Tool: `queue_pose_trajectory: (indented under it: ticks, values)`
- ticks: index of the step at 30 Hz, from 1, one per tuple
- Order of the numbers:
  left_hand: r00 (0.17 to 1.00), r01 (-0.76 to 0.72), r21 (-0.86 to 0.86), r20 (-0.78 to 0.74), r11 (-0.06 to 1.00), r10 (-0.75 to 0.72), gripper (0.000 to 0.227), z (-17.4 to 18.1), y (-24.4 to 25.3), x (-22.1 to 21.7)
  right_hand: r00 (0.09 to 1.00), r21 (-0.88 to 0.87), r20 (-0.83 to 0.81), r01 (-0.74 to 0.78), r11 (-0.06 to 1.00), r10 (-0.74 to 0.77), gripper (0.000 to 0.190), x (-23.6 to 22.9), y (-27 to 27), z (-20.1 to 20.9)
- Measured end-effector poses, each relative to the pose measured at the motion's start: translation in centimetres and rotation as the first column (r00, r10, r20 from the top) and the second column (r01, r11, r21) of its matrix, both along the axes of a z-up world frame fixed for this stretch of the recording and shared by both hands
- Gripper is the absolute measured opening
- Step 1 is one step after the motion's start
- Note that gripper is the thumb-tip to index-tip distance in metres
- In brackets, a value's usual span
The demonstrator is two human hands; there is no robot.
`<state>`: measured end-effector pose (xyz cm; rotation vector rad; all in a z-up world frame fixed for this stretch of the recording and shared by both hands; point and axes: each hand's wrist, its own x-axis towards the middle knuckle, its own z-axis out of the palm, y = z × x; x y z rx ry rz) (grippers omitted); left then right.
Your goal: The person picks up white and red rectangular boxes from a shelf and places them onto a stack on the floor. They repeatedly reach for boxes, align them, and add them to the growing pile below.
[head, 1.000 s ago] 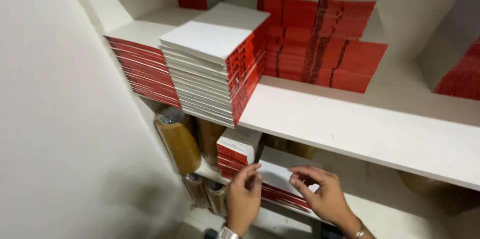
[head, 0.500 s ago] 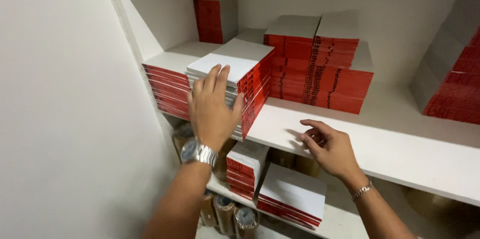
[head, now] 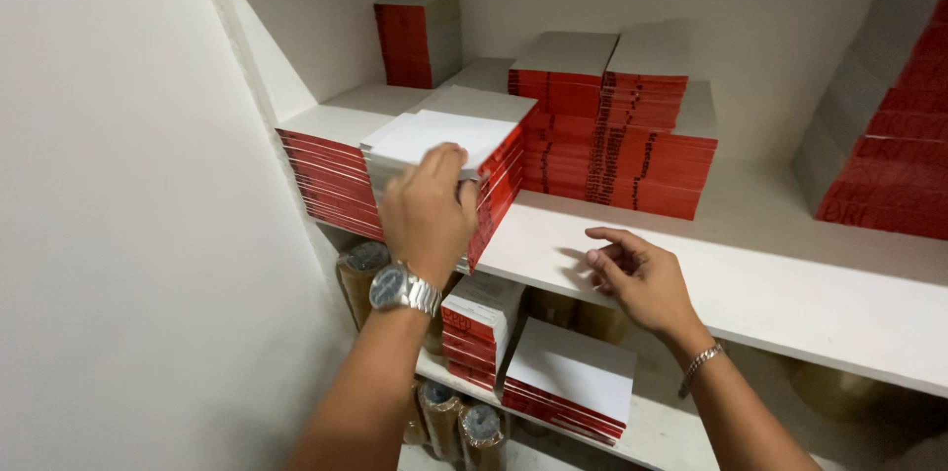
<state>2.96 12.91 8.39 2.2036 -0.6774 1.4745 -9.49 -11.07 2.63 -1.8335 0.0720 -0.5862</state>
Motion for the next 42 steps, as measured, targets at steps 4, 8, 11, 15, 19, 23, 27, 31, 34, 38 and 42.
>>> queue_pose_trajectory:
  ticks: [4,8,11,15,19,23,27,31,34,38,42]
  values:
    - [0.997,0.072,-0.039,0.009,0.997,-0.072,0.030,-0.5,-0.4,-4.4,0.999,0.016,0.031,-0.028,0.999,0.027,0.027,-0.7,0.7,1.3]
    - [0.959,0.282,-0.210,0.075,0.936,-0.272,0.020,-0.3,-0.8,-8.5,0.969,0.340,-0.069,-0.200,0.919,0.237,0.078,-1.0,0.9,2.3]
    - [0.894,0.446,-0.303,0.098,0.842,-0.438,0.022,0.0,-1.1,-10.9,0.873,0.553,0.068,-0.436,0.710,0.483,0.109,-1.7,0.5,2.5]
    - [0.772,0.612,-0.361,0.079,0.703,-0.631,0.018,-2.8,-1.2,-12.0,0.679,0.761,0.429,-0.627,0.167,0.597,0.100,-3.9,-1.0,2.1]
    - [0.672,0.679,-0.402,0.004,0.614,-0.741,0.026,-4.3,0.5,-16.2,0.885,0.872,0.184,-0.347,0.345,0.428,0.072,-5.3,-3.9,-2.3]
    - [0.575,0.582,-0.549,-0.244,0.600,-0.781,0.063,-8.4,1.3,-19.2,0.943,0.815,-0.093,-0.112,0.569,0.319,0.041,-8.7,-2.9,-6.0]
    - [0.428,0.140,-0.792,-0.493,0.595,-0.757,0.091,-14.2,0.2,-20.3,0.920,0.746,-0.254,-0.010,0.666,0.298,0.051,-11.0,-1.3,-10.3]
    - [0.110,-0.321,-0.790,-0.579,0.522,-0.808,0.089,-19.0,-1.9,-18.9,0.890,0.740,-0.380,0.129,0.660,0.251,0.056,-10.8,-1.2,-13.4]
    - [-0.057,-0.463,-0.820,-0.351,0.336,-0.935,0.045,-21.5,-2.9,-17.4,0.887,0.713,-0.418,0.189,0.675,0.194,0.052,-9.7,-2.3,-16.1]
    - [-0.029,-0.375,-0.783,-0.525,0.496,-0.851,0.040,-23.1,-3.9,-14.5,0.885,0.640,-0.451,0.233,0.732,0.112,0.070,-8.0,-2.4,-16.6]
    - [0.070,-0.338,-0.741,-0.635,0.580,-0.770,0.055,-23.2,-5.5,-11.7,0.900,0.532,-0.431,0.194,0.824,0.066,0.077,-5.6,-3.6,-18.1]
